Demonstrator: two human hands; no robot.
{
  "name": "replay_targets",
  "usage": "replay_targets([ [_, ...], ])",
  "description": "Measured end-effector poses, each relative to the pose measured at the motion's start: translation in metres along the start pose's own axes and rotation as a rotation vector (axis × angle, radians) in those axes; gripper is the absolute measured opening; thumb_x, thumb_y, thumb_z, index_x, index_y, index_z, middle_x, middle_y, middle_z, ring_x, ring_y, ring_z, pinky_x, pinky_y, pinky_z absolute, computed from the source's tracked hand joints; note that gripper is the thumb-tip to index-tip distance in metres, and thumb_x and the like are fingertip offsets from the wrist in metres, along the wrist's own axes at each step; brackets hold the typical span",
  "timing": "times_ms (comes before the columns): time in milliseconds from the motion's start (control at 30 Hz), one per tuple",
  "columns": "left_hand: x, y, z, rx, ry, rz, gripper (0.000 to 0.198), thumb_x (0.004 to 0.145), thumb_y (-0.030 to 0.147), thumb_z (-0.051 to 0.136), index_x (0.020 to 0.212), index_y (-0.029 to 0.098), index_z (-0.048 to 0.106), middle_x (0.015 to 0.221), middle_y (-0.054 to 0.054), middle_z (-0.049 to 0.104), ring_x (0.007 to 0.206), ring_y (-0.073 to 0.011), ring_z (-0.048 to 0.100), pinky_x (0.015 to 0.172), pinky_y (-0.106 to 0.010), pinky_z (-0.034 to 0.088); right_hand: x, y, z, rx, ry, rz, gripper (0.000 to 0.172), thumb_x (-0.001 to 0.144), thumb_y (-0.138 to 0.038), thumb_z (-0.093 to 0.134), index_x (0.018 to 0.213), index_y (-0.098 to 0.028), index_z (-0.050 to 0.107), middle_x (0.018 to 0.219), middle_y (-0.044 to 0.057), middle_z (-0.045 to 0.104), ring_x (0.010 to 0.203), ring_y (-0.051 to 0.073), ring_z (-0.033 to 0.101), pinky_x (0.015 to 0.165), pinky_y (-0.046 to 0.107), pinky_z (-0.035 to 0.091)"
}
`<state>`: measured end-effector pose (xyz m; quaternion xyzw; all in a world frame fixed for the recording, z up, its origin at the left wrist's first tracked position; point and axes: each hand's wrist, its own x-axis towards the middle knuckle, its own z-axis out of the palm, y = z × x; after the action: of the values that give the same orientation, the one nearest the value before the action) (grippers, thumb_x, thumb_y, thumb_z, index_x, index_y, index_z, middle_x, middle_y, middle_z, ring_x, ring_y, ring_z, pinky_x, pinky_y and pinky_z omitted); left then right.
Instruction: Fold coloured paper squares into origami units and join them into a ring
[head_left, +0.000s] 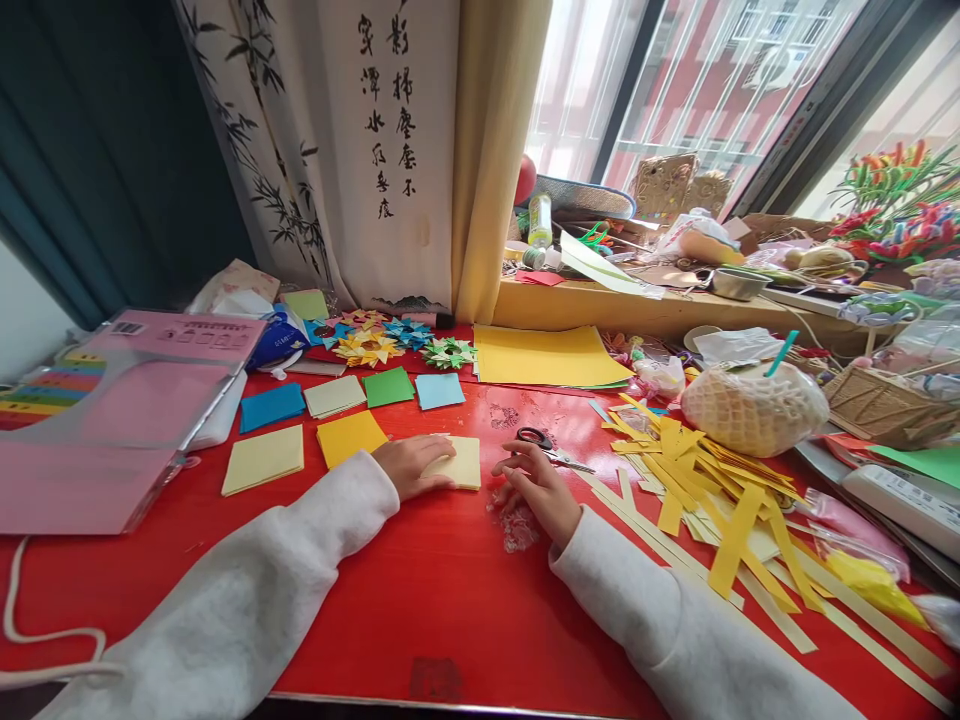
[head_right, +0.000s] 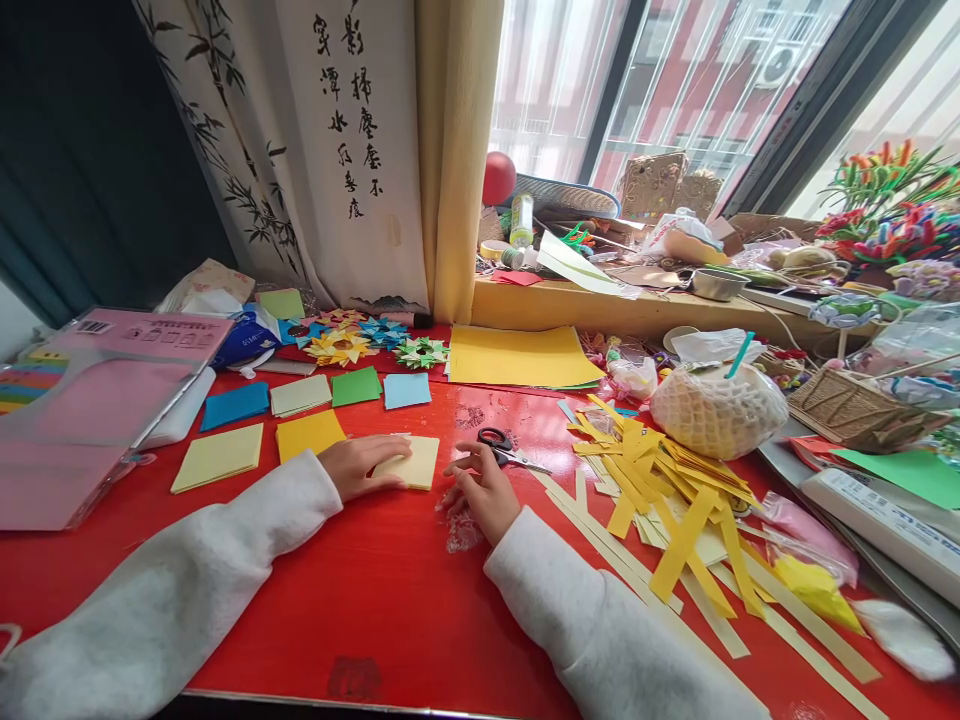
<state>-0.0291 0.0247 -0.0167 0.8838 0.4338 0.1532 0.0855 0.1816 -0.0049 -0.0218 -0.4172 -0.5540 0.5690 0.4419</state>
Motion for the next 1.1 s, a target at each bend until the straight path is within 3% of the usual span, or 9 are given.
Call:
replay_targets([
  [300, 0.000, -0.008, 0.003, 0.049, 0.019, 0.105, 0.032, 0.075, 0.042, 0.046, 0.098, 0.023, 0.057, 0.115, -0.006, 0.054, 0.108, -0.0176, 0.047, 0.087, -0.028, 0.040, 0.000, -0.002, 0.000, -0.002, 0.000, 0.015, 0.028, 0.072, -0.031, 0.048, 0.094, -0.020, 0.036, 0.076, -0.002, 0.049, 0.046, 0.008, 0.053, 0.043, 0.023, 0.043],
  [433, 0.001, -0.009, 0.007, 0.125, 0.117, 0.189, 0.027, 0.081, 0.034, 0.038, 0.090, 0.022, 0.060, 0.105, -0.004, 0.060, 0.098, -0.0154, 0.054, 0.081, -0.025, 0.044, 0.000, -0.002, 0.000, 0.007, -0.002, 0.026, 0.027, 0.071, -0.031, 0.049, 0.093, -0.020, 0.038, 0.075, -0.002, 0.050, 0.046, 0.007, 0.053, 0.043, 0.022, 0.042],
  [567, 0.001, -0.007, 0.006, 0.167, 0.195, 0.193, 0.025, 0.082, 0.025, 0.036, 0.086, 0.019, 0.060, 0.087, -0.004, 0.066, 0.079, -0.0154, 0.062, 0.068, -0.025, 0.049, -0.001, -0.004, 0.000, 0.028, -0.048, 0.052, 0.022, 0.071, -0.034, 0.051, 0.084, -0.017, 0.045, 0.067, -0.002, 0.053, 0.047, 0.009, 0.054, 0.043, 0.021, 0.042],
  [633, 0.001, -0.003, 0.001, 0.185, 0.233, 0.205, 0.023, 0.081, 0.021, 0.037, 0.086, 0.017, 0.059, 0.084, -0.005, 0.067, 0.078, -0.0164, 0.062, 0.068, -0.027, 0.049, -0.002, -0.007, 0.001, 0.065, -0.053, 0.065, 0.023, 0.071, -0.037, 0.051, 0.080, -0.016, 0.048, 0.065, 0.000, 0.055, 0.050, 0.010, 0.056, 0.044, 0.022, 0.043],
  [700, -0.001, 0.002, -0.005, 0.229, 0.318, 0.271, 0.021, 0.080, 0.016, 0.039, 0.088, 0.015, 0.058, 0.090, -0.006, 0.065, 0.086, -0.0171, 0.060, 0.076, -0.029, 0.048, -0.002, -0.010, 0.003, 0.123, -0.047, 0.106, 0.027, 0.072, -0.041, 0.049, 0.079, -0.015, 0.052, 0.069, 0.003, 0.058, 0.055, 0.013, 0.058, 0.046, 0.024, 0.046],
  [800, -0.005, 0.015, -0.014, 0.353, 0.552, 0.515, 0.022, 0.079, 0.010, 0.042, 0.097, 0.011, 0.054, 0.096, -0.010, 0.063, 0.096, -0.0183, 0.055, 0.083, -0.031, 0.044, -0.003, -0.011, 0.006, 0.236, -0.075, 0.204, 0.031, 0.073, -0.042, 0.048, 0.084, -0.013, 0.054, 0.077, 0.008, 0.061, 0.065, 0.016, 0.060, 0.054, 0.027, 0.049],
  [933, -0.009, 0.037, -0.016, 0.266, 0.531, 0.661, 0.017, 0.076, 0.009, 0.047, 0.091, 0.010, 0.056, 0.096, -0.012, 0.061, 0.099, -0.0189, 0.052, 0.086, -0.031, 0.043, -0.002, -0.004, 0.007, 0.314, -0.108, 0.188, 0.030, 0.070, -0.036, 0.054, 0.091, -0.015, 0.055, 0.085, 0.007, 0.061, 0.072, 0.016, 0.060, 0.056, 0.026, 0.049],
  [1000, -0.009, 0.045, -0.015, 0.123, 0.493, 0.551, 0.010, 0.075, 0.013, 0.051, 0.081, 0.014, 0.058, 0.103, -0.011, 0.058, 0.102, -0.0192, 0.049, 0.087, -0.033, 0.041, -0.002, -0.001, 0.005, 0.300, -0.082, 0.132, 0.031, 0.068, -0.033, 0.057, 0.094, -0.017, 0.054, 0.088, 0.006, 0.060, 0.075, 0.016, 0.059, 0.057, 0.024, 0.049],
  [1100, -0.007, 0.050, -0.011, -0.148, 0.424, 0.245, 0.009, 0.074, 0.024, 0.053, 0.073, 0.017, 0.058, 0.120, -0.010, 0.043, 0.113, -0.0221, 0.039, 0.092, -0.038, 0.036, -0.003, -0.001, 0.002, 0.272, -0.071, 0.072, 0.031, 0.069, -0.035, 0.055, 0.096, -0.020, 0.053, 0.095, 0.005, 0.058, 0.079, 0.017, 0.058, 0.058, 0.026, 0.050],
])
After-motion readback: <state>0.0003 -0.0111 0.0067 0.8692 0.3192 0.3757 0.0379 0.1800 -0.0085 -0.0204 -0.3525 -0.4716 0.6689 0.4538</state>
